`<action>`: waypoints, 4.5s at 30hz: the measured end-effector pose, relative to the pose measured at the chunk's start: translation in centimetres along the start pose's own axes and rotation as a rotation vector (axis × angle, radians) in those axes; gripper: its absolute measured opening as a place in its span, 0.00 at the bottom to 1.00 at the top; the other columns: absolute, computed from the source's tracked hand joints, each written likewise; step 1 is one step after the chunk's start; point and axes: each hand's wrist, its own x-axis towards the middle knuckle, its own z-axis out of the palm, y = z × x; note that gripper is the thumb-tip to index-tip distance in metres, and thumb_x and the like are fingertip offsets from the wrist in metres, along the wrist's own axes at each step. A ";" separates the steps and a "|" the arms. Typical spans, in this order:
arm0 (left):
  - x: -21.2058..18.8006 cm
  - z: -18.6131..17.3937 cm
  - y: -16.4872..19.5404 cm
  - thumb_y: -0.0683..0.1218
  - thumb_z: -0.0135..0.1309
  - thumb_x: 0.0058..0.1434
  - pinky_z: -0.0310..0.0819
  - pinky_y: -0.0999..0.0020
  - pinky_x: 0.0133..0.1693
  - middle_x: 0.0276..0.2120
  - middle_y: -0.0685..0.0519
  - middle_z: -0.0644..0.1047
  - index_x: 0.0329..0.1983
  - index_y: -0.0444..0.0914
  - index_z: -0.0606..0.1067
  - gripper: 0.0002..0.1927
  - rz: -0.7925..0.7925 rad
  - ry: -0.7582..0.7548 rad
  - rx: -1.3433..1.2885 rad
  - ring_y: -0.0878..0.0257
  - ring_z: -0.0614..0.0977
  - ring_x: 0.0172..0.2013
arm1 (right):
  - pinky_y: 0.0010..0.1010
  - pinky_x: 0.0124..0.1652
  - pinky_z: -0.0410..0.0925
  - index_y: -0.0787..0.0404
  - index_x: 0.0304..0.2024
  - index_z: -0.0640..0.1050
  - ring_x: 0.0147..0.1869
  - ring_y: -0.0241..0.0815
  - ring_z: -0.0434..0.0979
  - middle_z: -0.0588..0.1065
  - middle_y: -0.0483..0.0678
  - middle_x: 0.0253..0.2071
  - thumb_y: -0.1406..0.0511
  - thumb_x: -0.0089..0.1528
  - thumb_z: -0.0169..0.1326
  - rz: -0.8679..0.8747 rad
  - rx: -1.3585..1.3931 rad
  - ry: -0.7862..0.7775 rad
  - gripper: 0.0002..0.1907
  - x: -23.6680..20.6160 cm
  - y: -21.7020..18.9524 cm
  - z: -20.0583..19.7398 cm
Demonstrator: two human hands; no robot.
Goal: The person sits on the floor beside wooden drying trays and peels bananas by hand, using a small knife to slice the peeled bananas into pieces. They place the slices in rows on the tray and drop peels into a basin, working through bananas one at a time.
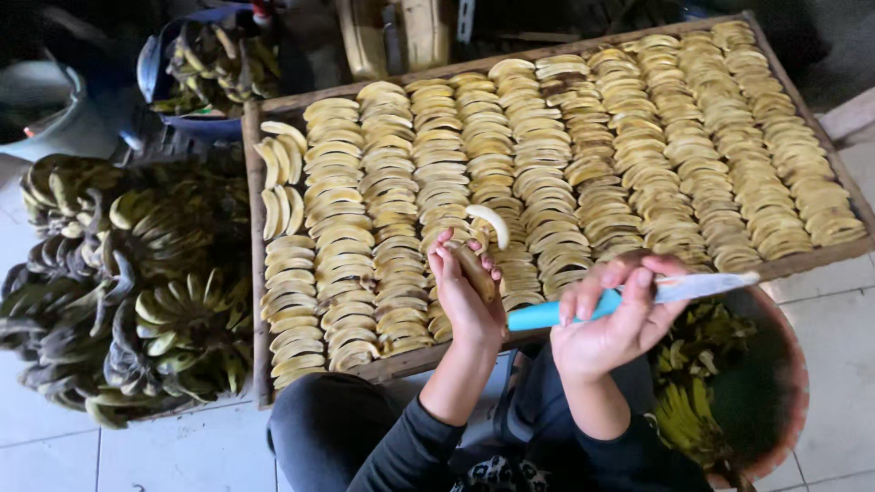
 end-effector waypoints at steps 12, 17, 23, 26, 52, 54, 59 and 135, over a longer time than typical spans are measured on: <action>6.2 -1.7 12.9 0.51 0.44 0.73 0.77 0.67 0.37 0.36 0.50 0.74 0.49 0.42 0.70 0.10 0.189 0.099 -0.071 0.61 0.78 0.35 | 0.31 0.34 0.73 0.58 0.69 0.72 0.31 0.39 0.75 0.76 0.49 0.34 0.64 0.73 0.52 0.104 -0.783 -0.804 0.22 -3.4 8.0 6.2; 8.9 -4.3 15.9 0.48 0.48 0.75 0.73 0.71 0.37 0.36 0.52 0.74 0.45 0.38 0.71 0.08 0.329 0.036 -0.173 0.64 0.76 0.35 | 0.37 0.34 0.72 0.58 0.68 0.68 0.34 0.49 0.81 0.80 0.55 0.44 0.65 0.64 0.54 0.119 -1.153 -1.210 0.29 -5.3 8.8 8.0; 9.8 -5.7 16.0 0.48 0.47 0.74 0.72 0.72 0.35 0.36 0.51 0.76 0.45 0.36 0.72 0.10 0.357 0.004 -0.208 0.65 0.75 0.34 | 0.41 0.43 0.74 0.59 0.66 0.69 0.46 0.56 0.83 0.79 0.58 0.53 0.67 0.67 0.50 -0.142 -1.061 -1.286 0.24 -6.7 10.0 8.7; 9.6 -5.9 16.2 0.48 0.47 0.75 0.73 0.72 0.35 0.37 0.50 0.77 0.46 0.35 0.73 0.11 0.338 0.010 -0.236 0.64 0.76 0.33 | 0.41 0.42 0.74 0.58 0.66 0.69 0.45 0.55 0.83 0.79 0.58 0.53 0.67 0.67 0.50 -0.109 -1.075 -1.285 0.24 -6.9 10.5 8.5; 8.8 -7.1 17.1 0.45 0.43 0.76 0.78 0.61 0.55 0.35 0.49 0.77 0.44 0.33 0.72 0.11 -0.042 -0.077 -0.344 0.50 0.81 0.53 | 0.42 0.31 0.72 0.51 0.65 0.68 0.34 0.55 0.82 0.81 0.53 0.45 0.68 0.66 0.52 -0.244 -1.177 -1.311 0.24 -5.3 17.3 8.5; 8.7 -7.2 17.2 0.45 0.42 0.76 0.76 0.60 0.55 0.37 0.49 0.78 0.45 0.34 0.72 0.11 -0.089 -0.071 -0.330 0.49 0.80 0.56 | 0.42 0.31 0.72 0.51 0.65 0.67 0.35 0.55 0.82 0.81 0.53 0.45 0.67 0.67 0.51 -0.247 -1.153 -1.307 0.23 -5.0 17.7 8.2; 9.1 -7.5 16.8 0.45 0.35 0.71 0.75 0.58 0.56 0.41 0.47 0.80 0.47 0.35 0.73 0.15 -0.116 -0.054 -0.337 0.50 0.80 0.56 | 0.42 0.31 0.72 0.52 0.63 0.68 0.34 0.56 0.82 0.81 0.54 0.43 0.65 0.69 0.50 -0.244 -1.195 -1.304 0.20 -4.6 18.7 8.1; 17.6 -11.1 19.9 0.61 0.43 0.68 0.46 0.61 0.69 0.65 0.51 0.71 0.67 0.41 0.64 0.29 0.299 0.538 0.158 0.60 0.64 0.70 | 0.35 0.44 0.72 0.65 0.42 0.75 0.46 0.43 0.85 0.83 0.46 0.42 0.59 0.68 0.57 0.262 -1.081 -1.197 0.13 7.2 53.5 23.4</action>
